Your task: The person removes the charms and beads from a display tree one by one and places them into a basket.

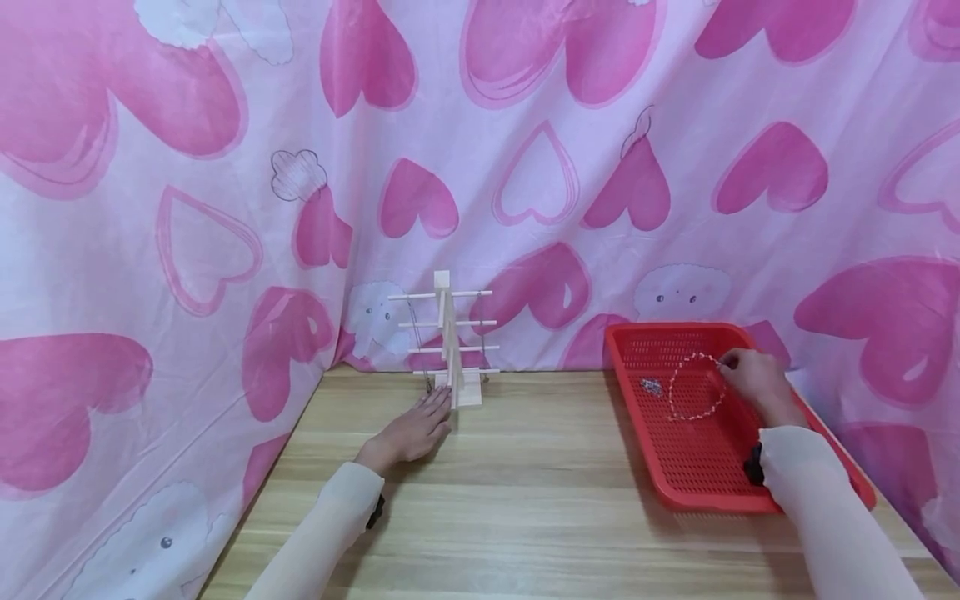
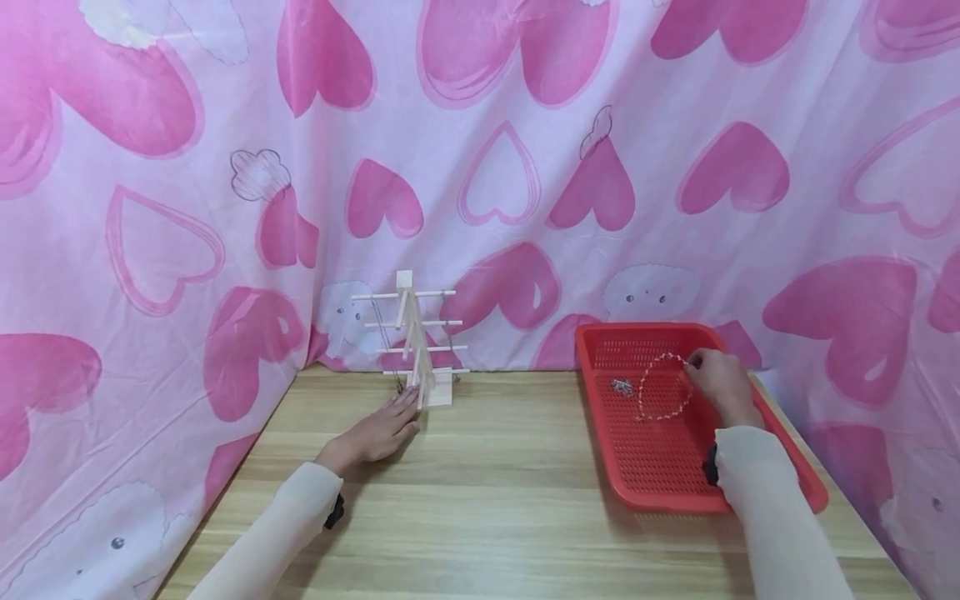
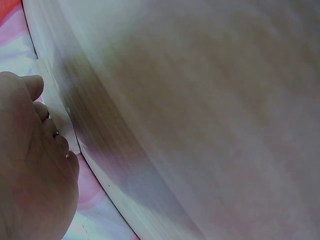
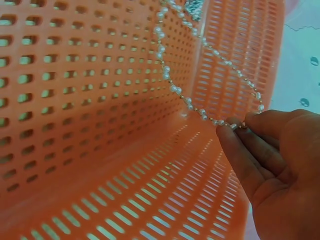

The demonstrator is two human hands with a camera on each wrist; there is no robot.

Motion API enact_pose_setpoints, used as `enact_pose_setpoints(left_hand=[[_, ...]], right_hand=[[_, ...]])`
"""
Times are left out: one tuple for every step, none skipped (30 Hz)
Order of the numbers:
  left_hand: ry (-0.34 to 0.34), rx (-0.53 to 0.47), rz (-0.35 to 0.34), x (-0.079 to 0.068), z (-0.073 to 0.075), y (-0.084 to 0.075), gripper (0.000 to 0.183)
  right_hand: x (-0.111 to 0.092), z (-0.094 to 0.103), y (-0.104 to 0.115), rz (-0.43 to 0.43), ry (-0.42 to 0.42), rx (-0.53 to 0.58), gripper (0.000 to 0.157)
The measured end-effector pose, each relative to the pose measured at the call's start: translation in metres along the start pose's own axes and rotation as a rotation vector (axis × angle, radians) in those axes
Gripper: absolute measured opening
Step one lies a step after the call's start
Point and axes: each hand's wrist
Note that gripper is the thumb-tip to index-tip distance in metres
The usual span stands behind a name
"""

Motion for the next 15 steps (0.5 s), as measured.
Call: enact_pose_setpoints(left_hand=[[0.003, 0.008, 0.001, -0.0005, -0.0004, -0.0004, 0.062], [0.004, 0.005, 0.001, -0.0008, -0.0002, -0.0009, 0.062], [0.003, 0.005, -0.001, -0.0010, 0.0000, -0.0013, 0.061], [-0.002, 0.005, -0.003, -0.0009, 0.0001, -0.0014, 0.061], [-0.004, 0.004, -0.003, -0.0010, 0.0006, -0.0016, 0.061], [-0.006, 0.007, -0.004, -0.0007, 0.0007, -0.0016, 0.061], [-0.008, 0.005, -0.003, -0.0005, 0.0008, -0.0013, 0.061], [-0.006, 0.010, -0.002, -0.0002, 0.0005, -0.0008, 0.061], [-0.004, 0.015, 0.000, 0.0001, 0.0001, 0.0000, 0.062], [0.000, 0.019, 0.003, 0.0004, -0.0005, 0.0008, 0.062], [0.003, 0.021, 0.004, 0.0006, -0.0009, 0.0015, 0.062], [0.007, 0.024, 0.004, 0.0008, -0.0015, 0.0022, 0.063], [0.013, 0.029, 0.005, 0.0010, -0.0021, 0.0029, 0.063], [0.018, 0.037, 0.006, 0.0012, -0.0028, 0.0036, 0.063], [0.018, 0.037, 0.005, 0.0015, -0.0033, 0.0041, 0.064]], right_hand=[[-0.0007, -0.0013, -0.0007, -0.002, 0.008, 0.000, 0.047], [-0.0011, -0.0025, -0.0015, -0.004, 0.015, 0.000, 0.046], [-0.0016, -0.0037, -0.0017, -0.001, 0.016, -0.008, 0.044], [-0.0016, -0.0048, -0.0022, 0.003, 0.015, -0.017, 0.043], [-0.0016, -0.0058, -0.0024, 0.004, 0.012, -0.025, 0.041], [-0.0015, -0.0065, -0.0029, 0.004, 0.012, -0.030, 0.040], [-0.0015, -0.0071, -0.0030, 0.005, 0.011, -0.038, 0.039], [-0.0014, -0.0074, -0.0032, 0.003, 0.012, -0.042, 0.039], [-0.0015, -0.0075, -0.0033, -0.001, 0.015, -0.043, 0.039], [-0.0015, -0.0074, -0.0036, -0.005, 0.020, -0.040, 0.040], [-0.0015, -0.0072, -0.0037, -0.009, 0.025, -0.038, 0.041], [-0.0014, -0.0070, -0.0039, -0.011, 0.030, -0.037, 0.042], [-0.0013, -0.0070, -0.0042, -0.016, 0.036, -0.030, 0.043], [-0.0012, -0.0070, -0.0047, -0.020, 0.042, -0.024, 0.044], [-0.0011, -0.0071, -0.0049, -0.018, 0.045, -0.026, 0.045]])
Point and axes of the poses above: each hand's wrist, its own x-axis towards the middle knuckle, its own z-axis out of the back of the hand, y = z × x, and after that the axes turned 2 degrees about z, right-handed
